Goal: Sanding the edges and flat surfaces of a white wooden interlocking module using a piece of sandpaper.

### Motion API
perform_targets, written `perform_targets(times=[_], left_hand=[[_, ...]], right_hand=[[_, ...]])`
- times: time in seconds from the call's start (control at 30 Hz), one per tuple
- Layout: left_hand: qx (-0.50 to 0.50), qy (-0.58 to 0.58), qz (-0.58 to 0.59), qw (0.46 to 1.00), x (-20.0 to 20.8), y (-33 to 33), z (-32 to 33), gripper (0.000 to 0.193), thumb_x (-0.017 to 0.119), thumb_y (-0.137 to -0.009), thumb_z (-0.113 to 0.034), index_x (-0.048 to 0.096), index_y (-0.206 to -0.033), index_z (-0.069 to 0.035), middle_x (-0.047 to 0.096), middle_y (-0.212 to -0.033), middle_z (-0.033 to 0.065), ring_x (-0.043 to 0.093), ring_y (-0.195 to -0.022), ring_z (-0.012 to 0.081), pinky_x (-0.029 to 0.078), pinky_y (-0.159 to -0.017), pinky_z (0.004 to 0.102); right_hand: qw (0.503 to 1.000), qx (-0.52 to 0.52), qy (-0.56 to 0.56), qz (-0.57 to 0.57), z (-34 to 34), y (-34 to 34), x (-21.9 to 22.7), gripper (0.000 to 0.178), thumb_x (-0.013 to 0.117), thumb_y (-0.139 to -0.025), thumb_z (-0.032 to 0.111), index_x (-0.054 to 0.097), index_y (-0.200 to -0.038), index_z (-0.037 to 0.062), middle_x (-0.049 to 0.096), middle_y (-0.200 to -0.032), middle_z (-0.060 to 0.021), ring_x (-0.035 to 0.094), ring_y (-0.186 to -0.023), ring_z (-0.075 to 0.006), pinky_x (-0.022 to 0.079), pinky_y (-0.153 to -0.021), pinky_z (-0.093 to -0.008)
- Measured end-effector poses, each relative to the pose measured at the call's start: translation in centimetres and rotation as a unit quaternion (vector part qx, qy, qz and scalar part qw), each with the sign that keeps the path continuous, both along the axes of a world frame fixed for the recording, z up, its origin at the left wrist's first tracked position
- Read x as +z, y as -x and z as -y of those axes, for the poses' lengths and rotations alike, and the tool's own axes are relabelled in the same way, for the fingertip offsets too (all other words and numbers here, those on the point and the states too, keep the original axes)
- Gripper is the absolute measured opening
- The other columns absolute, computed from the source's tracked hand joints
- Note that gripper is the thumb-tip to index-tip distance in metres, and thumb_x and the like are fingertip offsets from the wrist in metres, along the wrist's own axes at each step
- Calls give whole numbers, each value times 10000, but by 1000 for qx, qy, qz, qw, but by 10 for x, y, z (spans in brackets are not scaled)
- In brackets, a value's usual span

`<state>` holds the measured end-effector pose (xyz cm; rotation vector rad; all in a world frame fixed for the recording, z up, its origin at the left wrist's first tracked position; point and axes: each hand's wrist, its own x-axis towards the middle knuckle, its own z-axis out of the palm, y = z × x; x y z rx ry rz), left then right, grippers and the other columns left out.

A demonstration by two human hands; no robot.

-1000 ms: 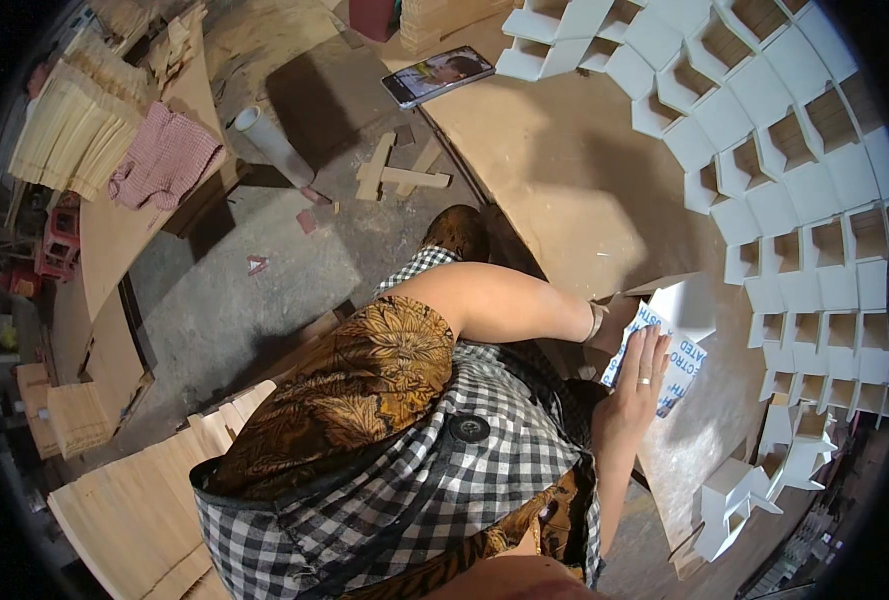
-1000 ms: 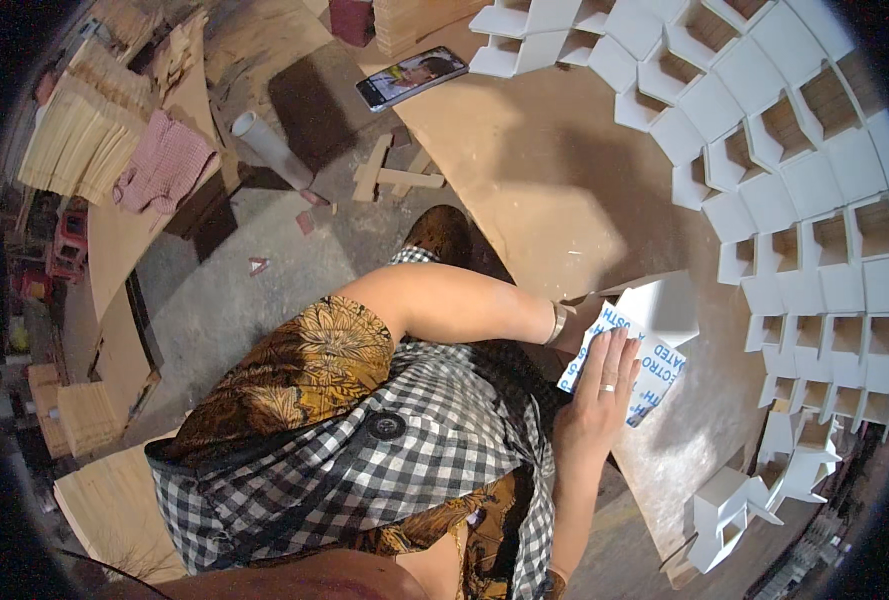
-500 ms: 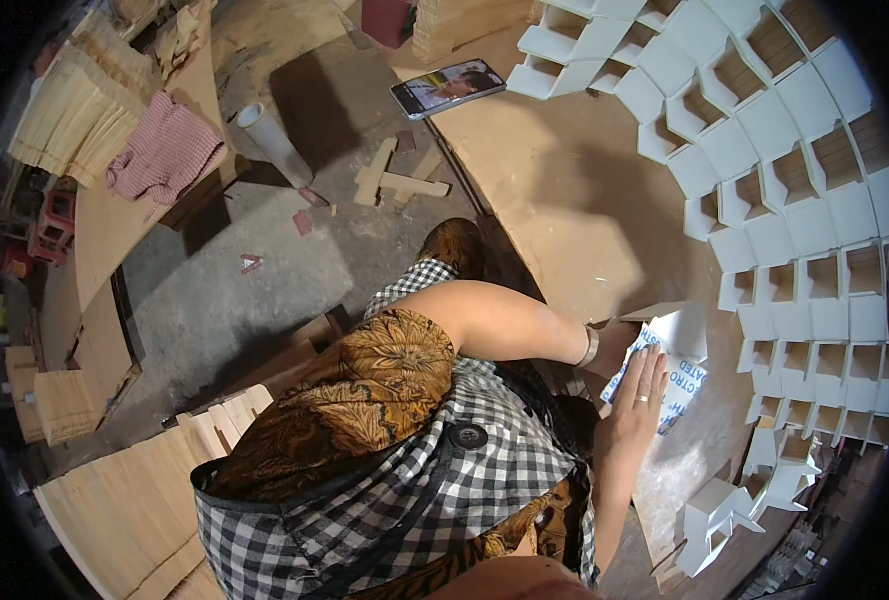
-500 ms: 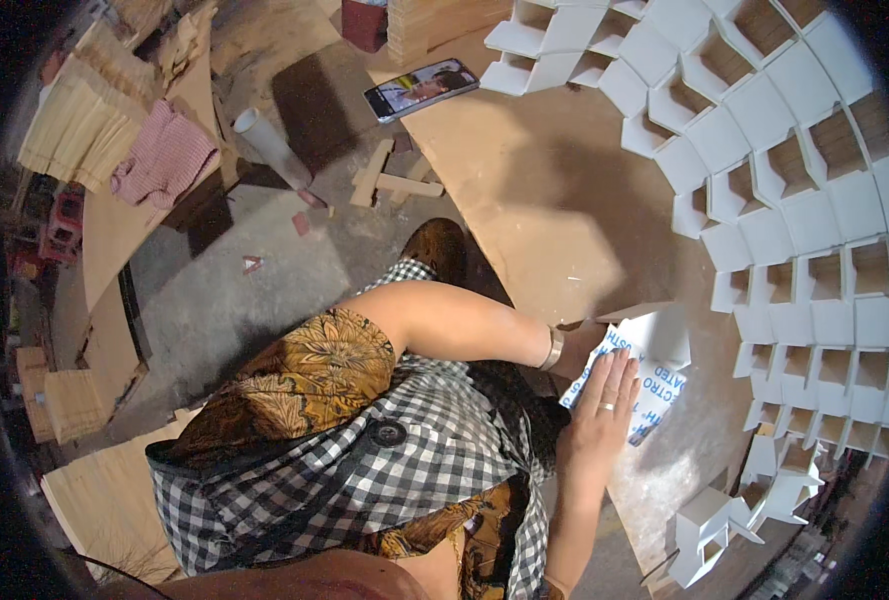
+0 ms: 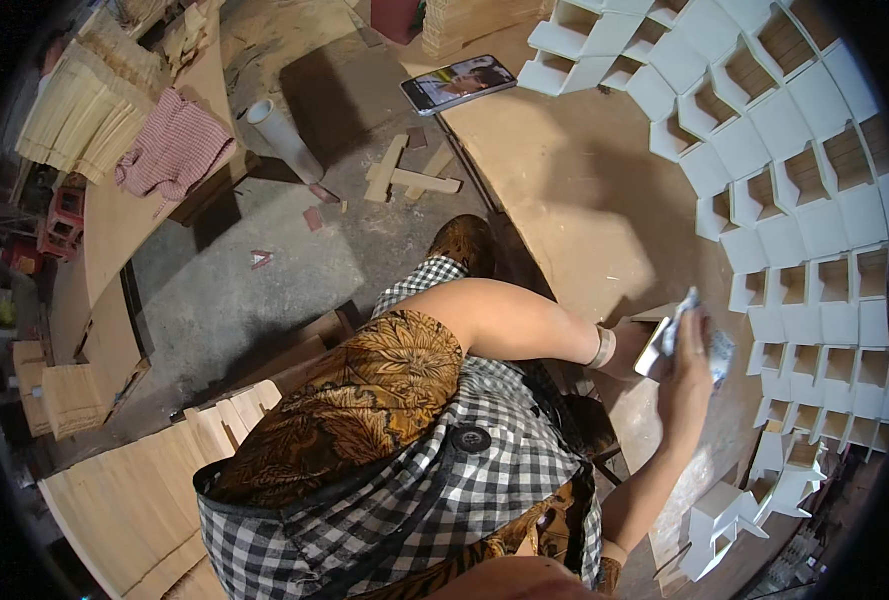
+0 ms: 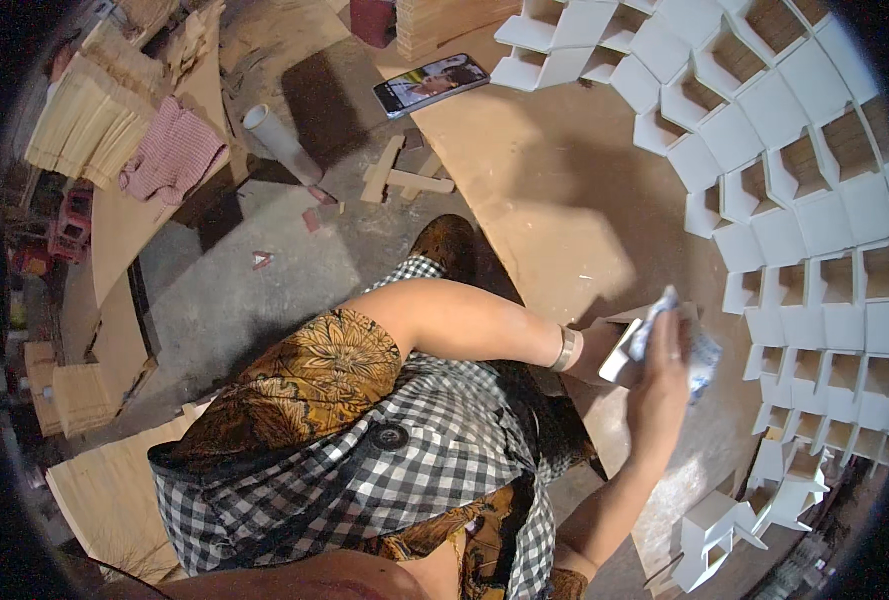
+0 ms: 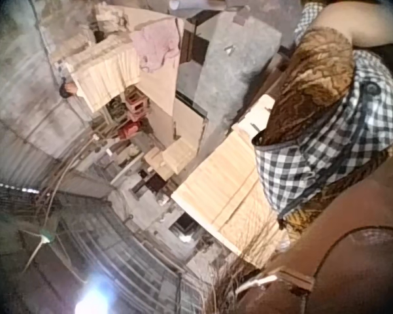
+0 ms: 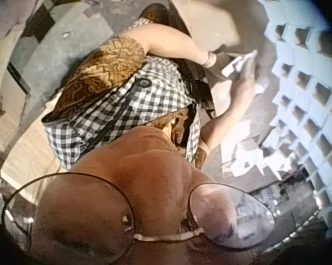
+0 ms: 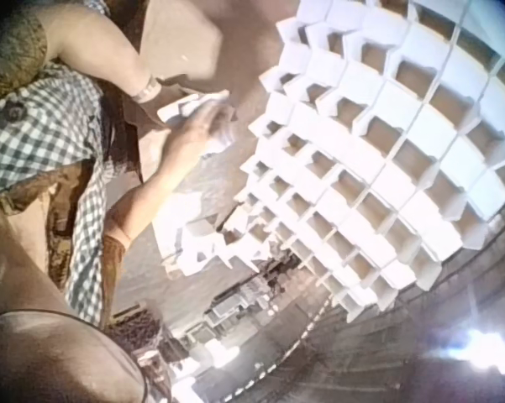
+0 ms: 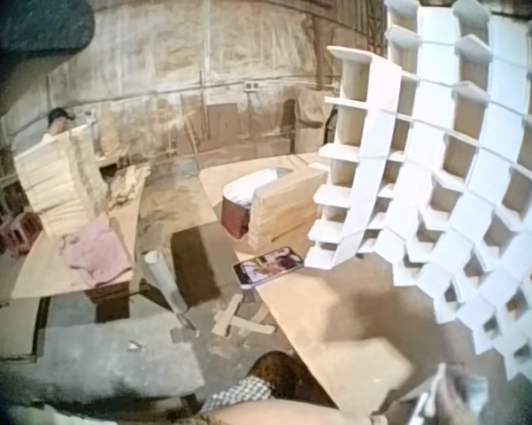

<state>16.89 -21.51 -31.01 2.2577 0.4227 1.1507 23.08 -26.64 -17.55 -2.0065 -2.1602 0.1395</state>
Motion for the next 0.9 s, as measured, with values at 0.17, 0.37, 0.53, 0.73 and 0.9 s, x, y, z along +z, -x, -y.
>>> perform_targets(times=[0.17, 0.37, 0.53, 0.73, 0.9], left_hand=[[-71, 92, 6, 993, -21, -2, 4, 447, 486, -770, -300, 494, -1138, -47, 460, -1196, 163, 405, -1146, 313, 310, -967, 419], [51, -236, -54, 969, 28, 14, -3, 389, 456, -796, -248, 506, -1133, -62, 488, -1164, 167, 420, -1126, 332, 285, -974, 441], [-28, -137, -95, 986, -9, 5, -11, 474, 440, -783, -268, 434, -1216, -77, 443, -1236, 130, 371, -1190, 296, 230, -1023, 437], [-211, 141, -46, 966, 3, 20, -16, 362, 443, -821, -197, 486, -1161, -77, 487, -1187, 133, 437, -1116, 293, 326, -950, 407], [-119, 39, -71, 990, 21, 15, -12, 316, 443, -819, -122, 516, -1121, -62, 513, -1143, 156, 473, -1062, 308, 370, -914, 372]], right_hand=[[996, 91, -5, -1, 41, 14, 1, 558, 378, -670, -166, 463, -1193, 8, 420, -1256, -211, 369, -1205, -331, 309, -996, -394], [997, 54, -31, -51, -11, -69, -15, 538, 417, -675, -87, 479, -1194, 40, 435, -1259, -167, 373, -1204, -312, 289, -1007, -376], [973, -31, -31, -228, 8, -14, -23, 588, 419, -652, -128, 510, -1186, 102, 482, -1213, -173, 397, -1193, -296, 310, -991, -361], [990, 36, -62, -122, 78, 37, -5, 572, 411, -629, -176, 539, -1134, 62, 494, -1213, -131, 396, -1189, -322, 274, -1015, -430], [973, -10, -216, -85, 96, 8, -1, 548, 412, -647, -178, 551, -1127, 45, 527, -1173, -144, 421, -1177, -308, 279, -1009, -432]])
